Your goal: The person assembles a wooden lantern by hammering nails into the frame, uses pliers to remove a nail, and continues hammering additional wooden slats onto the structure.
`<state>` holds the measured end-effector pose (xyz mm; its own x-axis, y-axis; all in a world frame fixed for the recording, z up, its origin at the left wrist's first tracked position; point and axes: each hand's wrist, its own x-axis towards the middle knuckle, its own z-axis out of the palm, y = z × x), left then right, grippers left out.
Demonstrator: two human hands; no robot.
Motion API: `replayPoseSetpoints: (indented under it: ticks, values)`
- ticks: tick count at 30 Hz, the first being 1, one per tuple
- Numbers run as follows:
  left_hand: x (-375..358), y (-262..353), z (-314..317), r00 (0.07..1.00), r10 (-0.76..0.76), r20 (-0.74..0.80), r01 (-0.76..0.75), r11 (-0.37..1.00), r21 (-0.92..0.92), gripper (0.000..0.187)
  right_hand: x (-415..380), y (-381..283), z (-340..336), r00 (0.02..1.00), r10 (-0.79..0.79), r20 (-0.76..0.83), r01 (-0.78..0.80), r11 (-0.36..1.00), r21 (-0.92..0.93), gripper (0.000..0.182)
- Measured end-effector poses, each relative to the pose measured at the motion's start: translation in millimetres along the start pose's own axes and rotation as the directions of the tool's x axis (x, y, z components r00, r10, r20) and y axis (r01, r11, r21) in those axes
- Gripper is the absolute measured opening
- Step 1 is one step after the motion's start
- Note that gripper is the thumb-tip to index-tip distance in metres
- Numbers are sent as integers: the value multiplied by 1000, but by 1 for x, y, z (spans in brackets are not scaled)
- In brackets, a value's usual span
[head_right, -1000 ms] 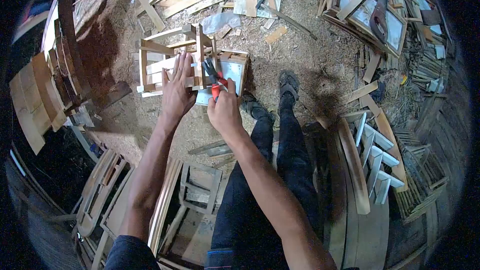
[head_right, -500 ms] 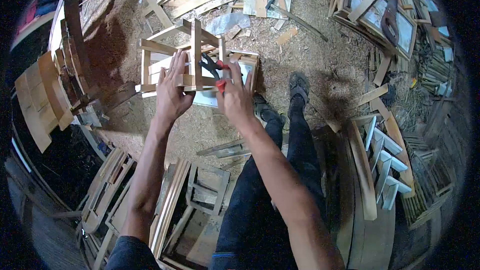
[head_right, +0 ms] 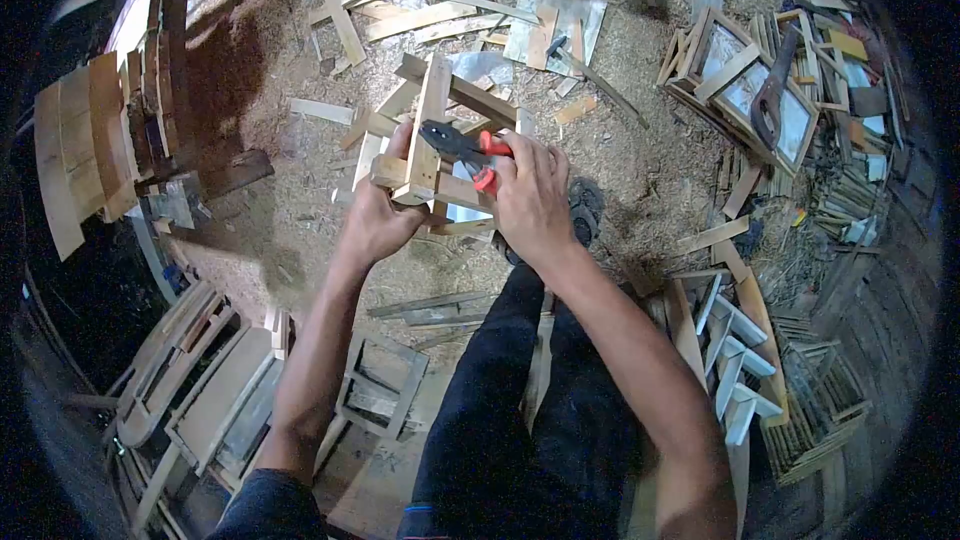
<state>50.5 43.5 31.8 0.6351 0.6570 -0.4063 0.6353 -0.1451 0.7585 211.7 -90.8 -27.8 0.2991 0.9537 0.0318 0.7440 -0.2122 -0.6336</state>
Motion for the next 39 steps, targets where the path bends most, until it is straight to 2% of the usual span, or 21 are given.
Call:
replayPoseSetpoints:
  ticks: [4,6,10,12,13,15,17,19,20,21,23,24,25,26,27,29,31,33,34,38,39]
  values:
    - [-5,3,2,994,-109,-8,108,994,-12,94,10,-4,-22,984,50,173,-57,998,32,21]
    - [-9,4,1,991,-129,-24,128,991,-38,94,15,-6,-27,982,-13,188,-36,966,255,24]
    - [-16,-17,0,990,-105,-95,95,989,-110,89,22,-11,-25,956,-20,293,-101,916,390,27]
    - [-22,-26,-4,991,-50,-127,40,996,-79,87,27,-16,-30,840,91,535,-470,615,633,29]
    - [-27,-28,-6,986,-119,-113,96,977,-191,85,30,-20,-36,838,82,539,-467,617,633,29]
    - [-36,-39,-8,977,-191,-97,154,941,-303,83,39,-26,-53,752,204,626,-656,153,739,31]
    - [-43,-63,-8,968,-156,-197,80,934,-349,73,43,-24,-60,775,184,604,-631,189,752,30]
    - [-50,-51,-13,960,-154,-236,71,943,-324,71,45,-34,-66,849,162,504,-490,597,634,31]
    - [-52,-50,-15,959,-154,-237,80,952,-296,70,43,-39,-79,863,113,492,-429,679,595,31]
    - [-52,-49,-14,960,-148,-239,80,959,-272,69,37,-38,-76,864,110,491,-422,689,589,31]
    - [-53,-77,-8,938,-129,-322,13,941,-338,59,21,-20,-63,968,95,231,-232,685,690,31]
    - [-58,-100,-12,933,-289,-213,216,926,-311,52,13,-6,-59,955,177,237,-294,661,690,32]
    - [-60,-111,-16,887,-448,-113,411,877,-251,46,6,4,-60,884,331,329,-462,516,721,30]
    - [-56,-85,-19,904,-335,-267,242,913,-327,35,-1,20,-57,823,444,354,-562,551,617,30]
    - [-64,-86,-26,903,-334,-269,237,912,-336,35,-9,33,-55,748,561,355,-660,566,494,33]
    - [-58,-89,-23,897,-405,-174,257,801,-541,34,-22,42,-56,707,641,299,-703,591,395,38]
    - [-56,-78,-23,885,-406,-227,181,750,-636,32,-39,56,-50,707,648,284,-692,550,467,40]
    - [-75,-94,-23,801,-521,-293,333,796,-506,25,-61,65,-48,662,640,391,-749,581,318,40]
    - [-75,-89,-17,743,-581,-332,260,708,-657,22,-68,60,-38,658,634,405,-752,582,311,40]
    - [-53,-75,-11,808,-524,-269,167,642,-748,19,-61,20,-64,863,479,163,-500,856,131,39]
    - [-47,-62,-11,766,-587,-262,305,690,-657,22,-54,9,-67,846,514,145,-531,836,135,37]
